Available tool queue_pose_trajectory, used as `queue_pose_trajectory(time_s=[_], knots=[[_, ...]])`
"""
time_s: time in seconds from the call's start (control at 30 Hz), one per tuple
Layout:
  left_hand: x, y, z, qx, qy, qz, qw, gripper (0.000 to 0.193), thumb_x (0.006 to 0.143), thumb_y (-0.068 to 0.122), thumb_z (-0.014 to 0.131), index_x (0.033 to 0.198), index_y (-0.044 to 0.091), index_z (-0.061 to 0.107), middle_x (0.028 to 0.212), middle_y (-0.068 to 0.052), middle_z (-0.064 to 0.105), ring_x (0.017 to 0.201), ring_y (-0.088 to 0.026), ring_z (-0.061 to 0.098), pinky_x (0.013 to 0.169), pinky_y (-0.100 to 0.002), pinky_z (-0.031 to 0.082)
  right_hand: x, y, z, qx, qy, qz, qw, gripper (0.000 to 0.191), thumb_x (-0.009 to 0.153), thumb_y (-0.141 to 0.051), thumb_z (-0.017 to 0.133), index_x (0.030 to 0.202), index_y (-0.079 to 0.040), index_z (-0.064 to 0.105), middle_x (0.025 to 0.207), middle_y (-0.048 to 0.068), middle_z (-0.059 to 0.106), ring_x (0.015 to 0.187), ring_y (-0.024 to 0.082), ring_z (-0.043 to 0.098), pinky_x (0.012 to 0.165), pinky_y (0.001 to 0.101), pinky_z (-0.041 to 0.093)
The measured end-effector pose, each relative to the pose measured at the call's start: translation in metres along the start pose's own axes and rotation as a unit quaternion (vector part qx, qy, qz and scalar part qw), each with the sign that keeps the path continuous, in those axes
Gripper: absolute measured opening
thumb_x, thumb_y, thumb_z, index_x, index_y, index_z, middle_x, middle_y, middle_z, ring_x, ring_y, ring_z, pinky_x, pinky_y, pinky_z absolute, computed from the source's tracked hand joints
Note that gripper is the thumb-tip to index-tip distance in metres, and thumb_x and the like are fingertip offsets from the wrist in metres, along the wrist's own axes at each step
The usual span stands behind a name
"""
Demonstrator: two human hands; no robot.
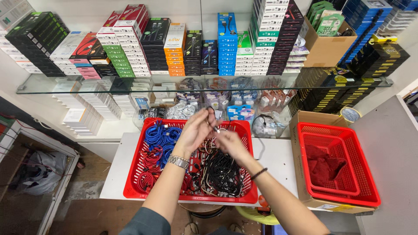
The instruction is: The person stands at a counter and coils loose cables one at a time, wrapping each cable by hand into a loop and placing the coiled cable into a red basket alongside other coiled blue and red cables.
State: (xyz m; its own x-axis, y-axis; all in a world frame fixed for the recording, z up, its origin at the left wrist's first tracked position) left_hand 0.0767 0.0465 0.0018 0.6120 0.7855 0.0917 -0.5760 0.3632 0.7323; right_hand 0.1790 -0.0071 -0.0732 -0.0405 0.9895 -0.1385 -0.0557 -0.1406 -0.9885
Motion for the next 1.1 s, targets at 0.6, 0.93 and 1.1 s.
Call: queue_pose_trajectory(time_s=[0.6,0.93,1.1], knots=[[0.008,0.019,-0.035,0.635,0.045,0.056,0.769,0.032,0.109,0.028,0.046,0.104,0.001,0.062,0.078,0.002,0.06,0.079,-0.016,0.061,0.091,-0.044,0.05,0.013,-0.026,0.012,-0.304,-0.168,-0.119,0.93,0.032,0.105,-0.03,0.056,0.115,-0.008,0.076,0.078,-0.006,0.067,0.07,0.006,0.061,0.065,0.0259,0.052],[0.006,0.007,-0.039,0.246,0.056,0.05,0.966,0.028,0.104,0.025,0.045,0.113,0.003,0.059,0.097,-0.003,0.076,0.096,-0.013,0.072,0.093,-0.034,0.053,0.004,0.049,0.04,-0.052,-0.109,0.065,0.991,0.031,0.103,-0.03,0.05,0.121,-0.015,0.07,0.066,-0.004,0.058,0.053,0.007,0.047,0.048,0.0234,0.034],[-0.018,-0.011,-0.051,0.661,0.015,-0.163,0.732,0.041,0.11,0.034,0.044,0.107,-0.001,0.066,0.075,-0.006,0.061,0.078,-0.025,0.064,0.082,-0.046,0.054,0.035,-0.044,-0.024,-0.319,-0.146,-0.114,0.93,0.026,0.098,-0.025,0.066,0.108,-0.004,0.076,0.077,-0.005,0.071,0.069,0.011,0.064,0.063,0.0317,0.054]])
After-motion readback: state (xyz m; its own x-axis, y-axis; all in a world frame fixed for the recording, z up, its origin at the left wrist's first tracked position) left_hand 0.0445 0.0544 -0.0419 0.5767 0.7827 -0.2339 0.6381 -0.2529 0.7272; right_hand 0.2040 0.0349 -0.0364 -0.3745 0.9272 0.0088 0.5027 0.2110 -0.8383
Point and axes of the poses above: each hand's wrist, its own x-axis towards the middle knuckle, its own z-axis out of the palm, y = z × x, the point moved 10 cm from there along x, towards the middle knuckle
